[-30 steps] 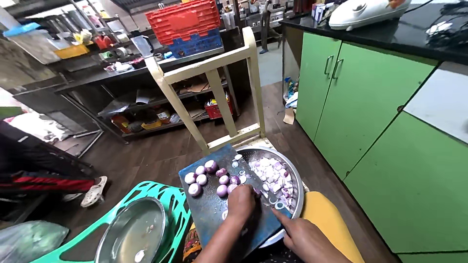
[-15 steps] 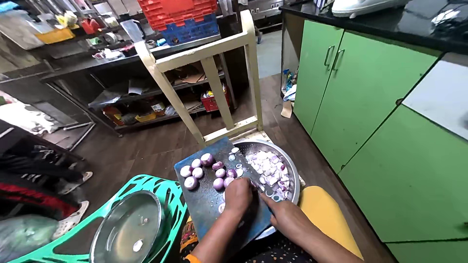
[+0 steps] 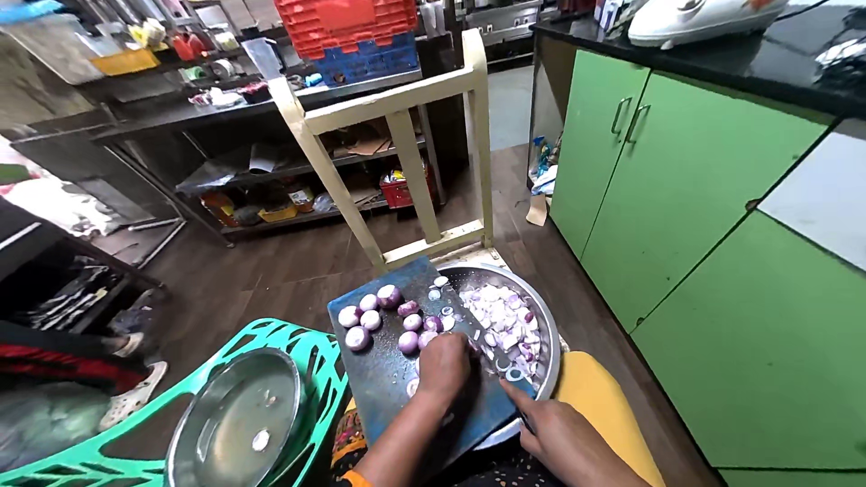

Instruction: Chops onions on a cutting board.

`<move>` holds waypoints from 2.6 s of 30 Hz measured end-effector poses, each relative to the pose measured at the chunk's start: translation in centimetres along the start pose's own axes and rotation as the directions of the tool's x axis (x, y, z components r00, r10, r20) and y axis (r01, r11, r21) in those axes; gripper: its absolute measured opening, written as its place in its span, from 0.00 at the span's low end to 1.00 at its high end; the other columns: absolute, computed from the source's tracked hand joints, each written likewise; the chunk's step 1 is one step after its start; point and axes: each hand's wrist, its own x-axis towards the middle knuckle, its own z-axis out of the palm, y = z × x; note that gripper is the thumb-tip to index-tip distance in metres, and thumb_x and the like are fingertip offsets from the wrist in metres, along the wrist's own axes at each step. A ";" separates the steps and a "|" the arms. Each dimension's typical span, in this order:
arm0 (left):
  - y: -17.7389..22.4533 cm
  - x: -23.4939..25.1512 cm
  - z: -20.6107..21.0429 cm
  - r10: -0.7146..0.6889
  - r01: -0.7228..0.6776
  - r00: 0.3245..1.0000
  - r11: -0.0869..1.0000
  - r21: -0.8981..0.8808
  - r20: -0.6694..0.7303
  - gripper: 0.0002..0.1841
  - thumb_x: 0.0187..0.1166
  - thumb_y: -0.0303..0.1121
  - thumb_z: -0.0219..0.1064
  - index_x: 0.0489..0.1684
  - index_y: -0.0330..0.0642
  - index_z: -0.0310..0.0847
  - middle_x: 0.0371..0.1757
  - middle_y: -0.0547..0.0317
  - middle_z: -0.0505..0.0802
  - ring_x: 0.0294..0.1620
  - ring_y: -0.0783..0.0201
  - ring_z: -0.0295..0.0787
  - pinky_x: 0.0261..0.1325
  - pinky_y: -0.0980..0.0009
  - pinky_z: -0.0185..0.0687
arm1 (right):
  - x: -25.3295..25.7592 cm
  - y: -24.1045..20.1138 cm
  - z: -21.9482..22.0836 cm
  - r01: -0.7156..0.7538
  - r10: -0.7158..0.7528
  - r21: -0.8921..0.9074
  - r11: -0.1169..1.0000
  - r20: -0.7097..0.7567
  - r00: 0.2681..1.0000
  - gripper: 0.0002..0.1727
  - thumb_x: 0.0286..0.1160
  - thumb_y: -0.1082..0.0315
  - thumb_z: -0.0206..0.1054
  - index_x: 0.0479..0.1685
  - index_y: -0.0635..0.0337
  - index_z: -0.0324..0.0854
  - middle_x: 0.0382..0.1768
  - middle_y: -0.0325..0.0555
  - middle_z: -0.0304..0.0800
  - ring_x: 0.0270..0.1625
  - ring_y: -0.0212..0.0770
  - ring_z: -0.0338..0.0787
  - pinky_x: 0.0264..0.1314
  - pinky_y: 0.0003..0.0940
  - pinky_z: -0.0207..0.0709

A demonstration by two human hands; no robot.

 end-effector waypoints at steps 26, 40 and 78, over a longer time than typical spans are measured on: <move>-0.3 0.6 0.8 0.014 -0.018 0.999 0.997 -0.079 -0.043 0.10 0.80 0.41 0.71 0.51 0.52 0.93 0.48 0.56 0.98 0.53 0.51 0.95 0.58 0.43 0.88 | 1.0 2.3 1.4 0.069 -0.067 0.216 0.974 -0.015 0.998 0.42 0.77 0.62 0.65 0.95 0.34 0.56 0.47 0.57 0.93 0.49 0.57 0.93 0.58 0.57 0.83; 1.2 1.9 1.0 0.067 -0.067 0.998 0.995 -0.080 0.002 0.14 0.83 0.39 0.66 0.61 0.58 0.93 0.64 0.59 0.94 0.66 0.53 0.90 0.68 0.47 0.85 | 1.4 2.2 -0.2 0.016 -0.001 0.115 0.993 -0.133 0.991 0.40 0.78 0.63 0.61 0.95 0.35 0.57 0.40 0.55 0.93 0.45 0.58 0.93 0.52 0.58 0.84; 1.9 2.0 0.1 -0.060 0.062 0.998 0.995 -0.083 0.018 0.10 0.77 0.41 0.71 0.44 0.49 0.95 0.52 0.53 0.96 0.58 0.49 0.93 0.60 0.43 0.87 | 1.7 0.8 0.1 -0.040 0.039 -0.027 0.999 -0.016 0.999 0.42 0.80 0.66 0.60 0.96 0.33 0.51 0.43 0.58 0.93 0.50 0.62 0.93 0.55 0.60 0.84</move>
